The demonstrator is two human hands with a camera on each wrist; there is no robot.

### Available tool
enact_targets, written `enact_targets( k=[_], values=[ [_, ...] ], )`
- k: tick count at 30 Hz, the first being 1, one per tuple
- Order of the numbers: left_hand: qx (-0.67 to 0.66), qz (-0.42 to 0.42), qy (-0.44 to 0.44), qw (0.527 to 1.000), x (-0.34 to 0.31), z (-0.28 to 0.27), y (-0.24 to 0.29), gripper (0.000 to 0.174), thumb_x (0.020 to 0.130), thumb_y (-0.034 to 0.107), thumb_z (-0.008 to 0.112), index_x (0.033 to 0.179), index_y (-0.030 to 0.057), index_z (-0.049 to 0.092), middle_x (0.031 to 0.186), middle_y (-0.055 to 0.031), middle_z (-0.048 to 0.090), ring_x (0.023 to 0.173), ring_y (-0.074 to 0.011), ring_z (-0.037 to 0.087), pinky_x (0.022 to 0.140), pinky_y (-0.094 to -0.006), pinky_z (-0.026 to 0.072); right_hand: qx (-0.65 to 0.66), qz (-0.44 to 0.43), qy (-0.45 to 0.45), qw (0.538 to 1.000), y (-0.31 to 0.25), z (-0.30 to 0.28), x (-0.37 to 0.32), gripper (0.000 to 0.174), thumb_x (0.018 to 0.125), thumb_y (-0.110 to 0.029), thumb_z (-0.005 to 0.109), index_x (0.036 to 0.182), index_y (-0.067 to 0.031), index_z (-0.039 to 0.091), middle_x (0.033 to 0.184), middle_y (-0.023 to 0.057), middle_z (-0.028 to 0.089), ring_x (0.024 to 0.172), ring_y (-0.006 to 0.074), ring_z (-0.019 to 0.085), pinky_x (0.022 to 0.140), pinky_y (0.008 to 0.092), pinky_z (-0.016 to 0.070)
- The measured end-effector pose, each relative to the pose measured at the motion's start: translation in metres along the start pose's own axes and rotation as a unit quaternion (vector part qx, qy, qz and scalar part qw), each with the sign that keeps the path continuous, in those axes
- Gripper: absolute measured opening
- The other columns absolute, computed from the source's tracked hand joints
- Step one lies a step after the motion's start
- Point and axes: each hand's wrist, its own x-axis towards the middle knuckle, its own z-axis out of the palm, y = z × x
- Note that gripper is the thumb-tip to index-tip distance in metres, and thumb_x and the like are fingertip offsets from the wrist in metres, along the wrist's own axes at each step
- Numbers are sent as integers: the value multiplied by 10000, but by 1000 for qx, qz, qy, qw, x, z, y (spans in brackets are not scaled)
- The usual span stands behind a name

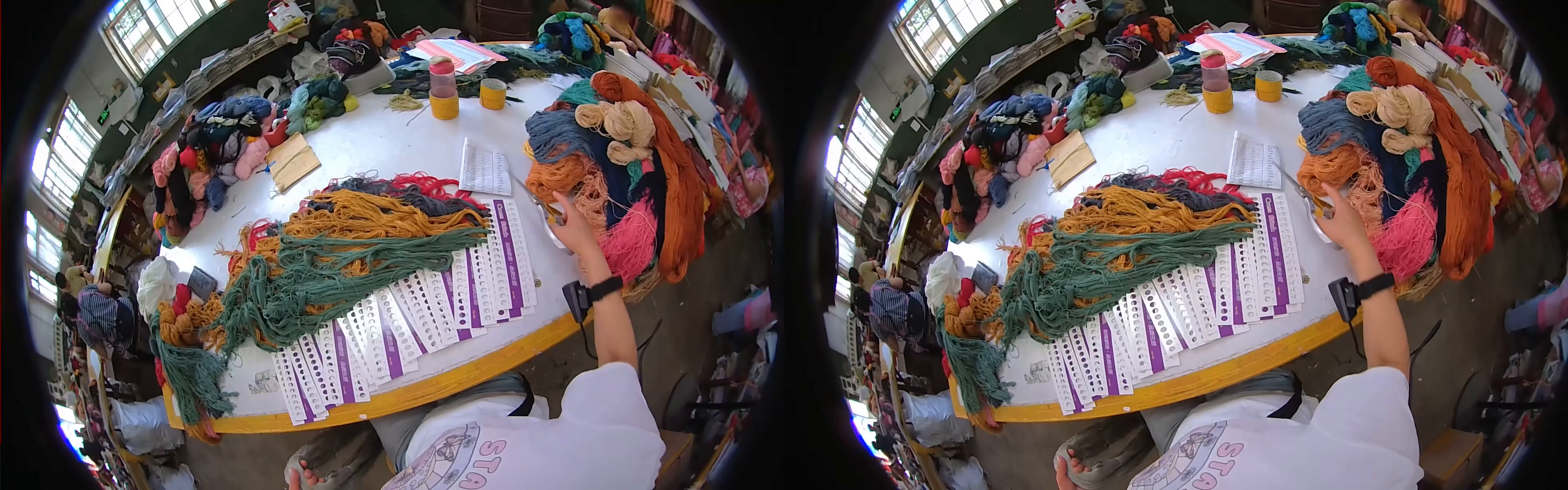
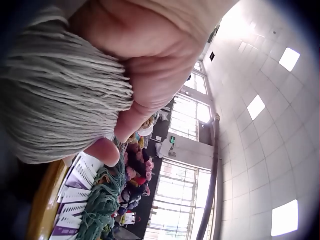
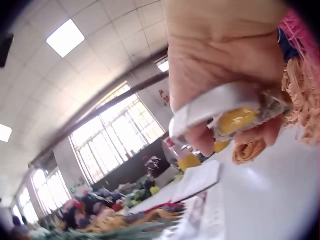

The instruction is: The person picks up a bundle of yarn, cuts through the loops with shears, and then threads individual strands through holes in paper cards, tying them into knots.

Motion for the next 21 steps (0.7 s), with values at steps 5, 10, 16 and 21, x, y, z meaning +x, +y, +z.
enact_targets(
  k=[5, 10, 16, 21],
  values=[
    [-24, -3, -142, 990, 34, -25, 12, 424, 867, 320, 511, 1152, 5, 501, 1048, -89, 580, 896, -241, 565, 779, -383, 483, 403, -64, -210, 889, -73, -18, -74, 587, 676, -17, 635, 1223, -24, 424, 825, 64, 537, 670, 136, 535, 634, 264, 460],
    [-13, -13, -98, 995, 27, -25, 31, 427, 875, 298, 500, 1189, 9, 480, 1132, -103, 557, 1000, -256, 549, 836, -384, 472, 436, -103, -335, 829, -164, -3, -122, 600, 657, -6, 661, 1211, -53, 436, 906, 77, 557, 802, 138, 558, 729, 262, 459],
    [16, 29, -57, 998, 16, -35, 20, 445, 875, 315, 507, 1184, -4, 479, 1149, -113, 545, 1011, -249, 543, 857, -368, 463, -14, -238, 10, 971, -160, 10, -135, 536, 615, -28, 684, 1120, -84, 515, 880, 106, 598, 781, 195, 605, 705, 324, 474],
    [-10, -34, -77, 996, 55, -52, 0, 389, 865, 282, 516, 1144, 11, 511, 1108, -117, 552, 972, -247, 549, 824, -363, 468, -46, -191, 218, 956, -104, -39, -159, 504, 557, -164, 797, 996, -103, 558, 836, 79, 610, 676, 215, 611, 610, 308, 491]
  ],
)
